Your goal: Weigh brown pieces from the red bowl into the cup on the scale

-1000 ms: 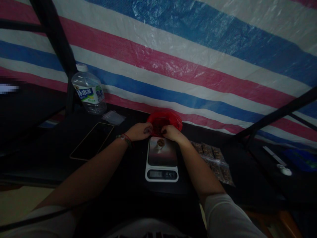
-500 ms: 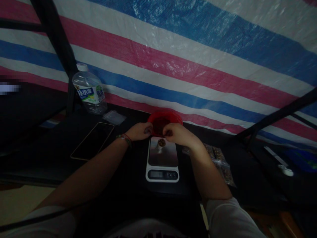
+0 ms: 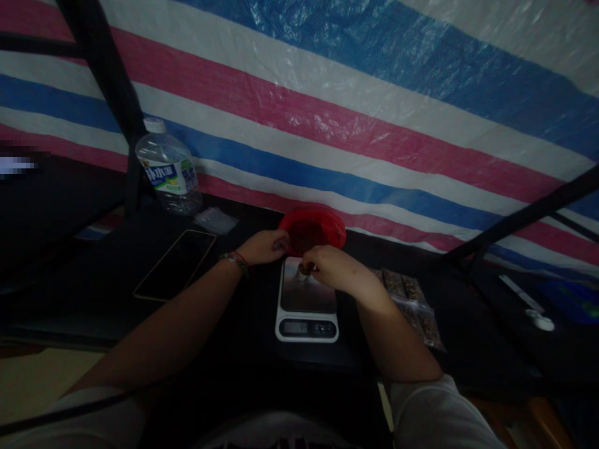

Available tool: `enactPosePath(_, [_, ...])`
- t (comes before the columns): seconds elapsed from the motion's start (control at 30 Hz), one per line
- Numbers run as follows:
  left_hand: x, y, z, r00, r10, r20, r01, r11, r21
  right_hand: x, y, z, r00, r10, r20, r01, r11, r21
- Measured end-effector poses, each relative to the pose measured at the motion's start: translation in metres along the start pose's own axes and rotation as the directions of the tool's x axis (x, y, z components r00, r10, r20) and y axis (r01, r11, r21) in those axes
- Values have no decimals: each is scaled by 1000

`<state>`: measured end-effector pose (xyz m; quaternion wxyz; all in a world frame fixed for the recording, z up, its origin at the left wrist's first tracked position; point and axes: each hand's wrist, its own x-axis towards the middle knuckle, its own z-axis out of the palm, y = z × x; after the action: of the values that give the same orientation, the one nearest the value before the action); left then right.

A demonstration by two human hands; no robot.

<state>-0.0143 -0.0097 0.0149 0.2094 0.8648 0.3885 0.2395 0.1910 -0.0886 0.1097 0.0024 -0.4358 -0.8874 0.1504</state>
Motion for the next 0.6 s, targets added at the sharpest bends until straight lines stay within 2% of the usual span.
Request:
enactPosePath(0.23, [-1, 5, -3, 1000, -17, -1, 17, 1000, -1, -2, -3, -5, 998, -21, -56, 21, 1000, 8])
enactPosePath(0.4, [-1, 5, -3, 1000, -21, 11, 22, 999, -28, -1, -2, -5, 998, -29, -54, 32, 998, 49])
enactPosePath(0.6, [0, 2, 0, 1000, -11, 9, 11, 999, -31, 5, 1, -2, 991, -52, -126, 57, 998, 31])
